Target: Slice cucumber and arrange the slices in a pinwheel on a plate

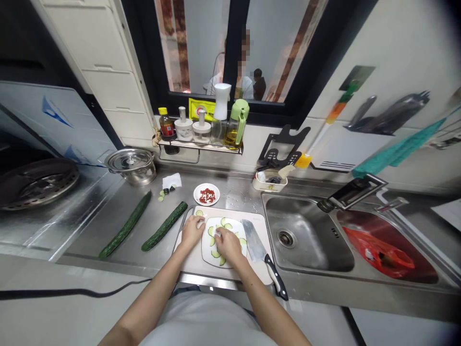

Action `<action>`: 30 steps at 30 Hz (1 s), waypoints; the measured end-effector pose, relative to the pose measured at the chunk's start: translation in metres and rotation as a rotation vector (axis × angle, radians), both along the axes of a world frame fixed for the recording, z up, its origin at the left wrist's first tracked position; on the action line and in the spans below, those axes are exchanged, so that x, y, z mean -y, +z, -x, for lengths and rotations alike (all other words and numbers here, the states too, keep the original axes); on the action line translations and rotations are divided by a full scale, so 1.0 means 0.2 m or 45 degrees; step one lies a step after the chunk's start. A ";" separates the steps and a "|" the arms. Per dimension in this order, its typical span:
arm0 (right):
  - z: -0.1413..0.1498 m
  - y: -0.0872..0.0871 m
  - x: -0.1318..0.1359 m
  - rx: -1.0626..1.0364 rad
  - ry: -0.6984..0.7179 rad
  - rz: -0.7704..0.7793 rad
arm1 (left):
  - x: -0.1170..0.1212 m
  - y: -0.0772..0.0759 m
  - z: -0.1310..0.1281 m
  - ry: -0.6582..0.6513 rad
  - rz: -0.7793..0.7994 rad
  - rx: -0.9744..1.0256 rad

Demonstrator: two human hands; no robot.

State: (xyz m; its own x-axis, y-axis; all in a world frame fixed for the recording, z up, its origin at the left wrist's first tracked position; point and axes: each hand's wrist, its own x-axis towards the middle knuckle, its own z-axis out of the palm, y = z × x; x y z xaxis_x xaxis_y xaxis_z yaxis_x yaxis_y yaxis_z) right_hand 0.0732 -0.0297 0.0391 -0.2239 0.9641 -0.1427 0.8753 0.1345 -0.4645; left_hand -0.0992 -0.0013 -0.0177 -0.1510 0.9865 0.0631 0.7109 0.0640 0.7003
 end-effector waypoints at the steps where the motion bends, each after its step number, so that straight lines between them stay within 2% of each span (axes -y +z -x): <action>1: -0.01 0.01 0.00 -0.035 -0.026 -0.008 | -0.02 0.00 0.02 0.061 0.005 -0.025; 5: -0.07 0.02 0.02 -0.145 -0.081 -0.058 | -0.10 -0.02 0.07 0.202 0.062 -0.126; 15: -0.14 0.01 0.03 -0.205 -0.150 -0.069 | -0.19 -0.04 0.07 0.182 0.146 -0.306; 24: -0.12 -0.01 0.05 -0.226 -0.152 -0.059 | -0.22 -0.04 0.07 0.145 0.131 -0.327; 30: -0.13 -0.01 0.05 -0.247 -0.134 -0.071 | -0.24 -0.03 0.08 0.189 0.074 -0.166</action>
State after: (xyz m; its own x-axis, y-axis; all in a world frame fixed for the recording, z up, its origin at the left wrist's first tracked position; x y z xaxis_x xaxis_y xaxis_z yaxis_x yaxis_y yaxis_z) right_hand 0.0983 -0.0398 0.0381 -0.1400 0.9888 -0.0525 0.7809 0.0776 -0.6198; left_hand -0.1145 0.0460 -0.0239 -0.2891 0.9567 0.0350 0.7752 0.2125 0.5949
